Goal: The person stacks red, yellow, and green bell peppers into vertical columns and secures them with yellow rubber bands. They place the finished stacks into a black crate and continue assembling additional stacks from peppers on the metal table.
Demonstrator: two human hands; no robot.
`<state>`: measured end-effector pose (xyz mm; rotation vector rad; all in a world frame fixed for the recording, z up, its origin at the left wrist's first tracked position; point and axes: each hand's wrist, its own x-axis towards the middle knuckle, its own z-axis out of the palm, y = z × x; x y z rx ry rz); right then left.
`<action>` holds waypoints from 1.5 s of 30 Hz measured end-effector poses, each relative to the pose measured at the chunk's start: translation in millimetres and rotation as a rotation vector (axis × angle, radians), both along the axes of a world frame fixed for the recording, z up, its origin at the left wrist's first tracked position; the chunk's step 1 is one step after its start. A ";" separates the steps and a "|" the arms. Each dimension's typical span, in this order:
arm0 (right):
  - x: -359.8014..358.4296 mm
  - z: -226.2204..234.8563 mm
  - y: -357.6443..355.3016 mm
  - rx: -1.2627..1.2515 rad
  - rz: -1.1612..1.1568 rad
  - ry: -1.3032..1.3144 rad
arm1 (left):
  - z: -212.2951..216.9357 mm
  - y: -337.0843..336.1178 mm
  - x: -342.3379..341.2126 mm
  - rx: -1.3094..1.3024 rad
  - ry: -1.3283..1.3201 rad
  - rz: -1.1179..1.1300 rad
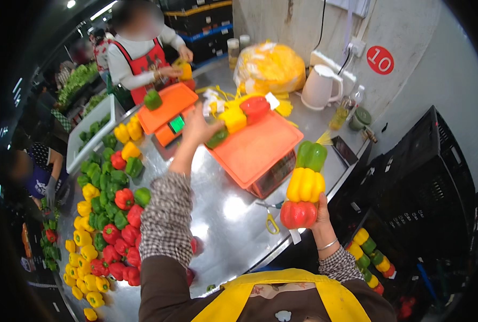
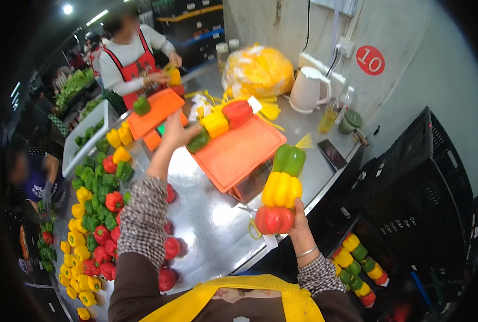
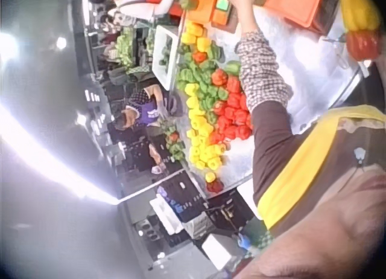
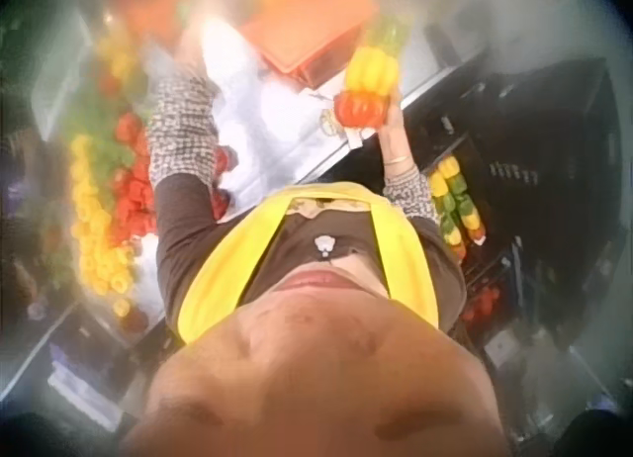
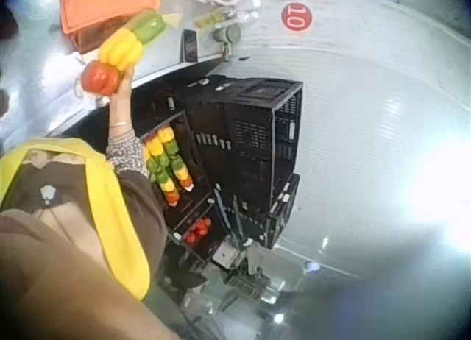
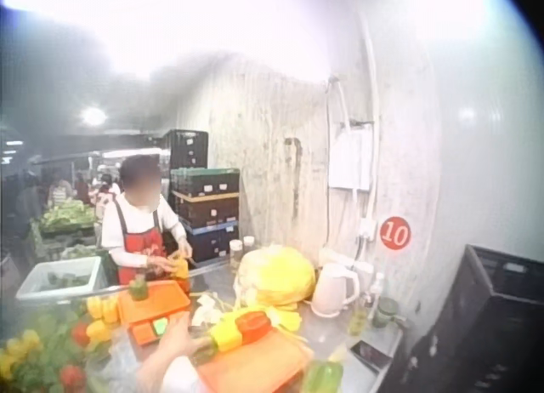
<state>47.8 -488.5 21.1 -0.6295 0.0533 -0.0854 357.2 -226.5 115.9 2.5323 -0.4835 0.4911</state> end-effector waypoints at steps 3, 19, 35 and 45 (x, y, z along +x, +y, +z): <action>-41.8 -23.3 -2.4 -0.004 -0.078 0.122 | -8.8 -14.5 37.2 0.019 0.044 -0.057; -137.1 -62.6 -13.3 0.243 -0.285 0.282 | -38.8 -69.0 26.5 0.457 0.315 -0.255; -152.6 -77.8 -37.5 0.302 -0.319 0.210 | 60.0 7.7 82.5 0.180 0.049 -0.081; -147.5 -83.0 -45.9 0.293 -0.270 0.220 | 44.4 1.4 48.8 0.226 0.160 -0.041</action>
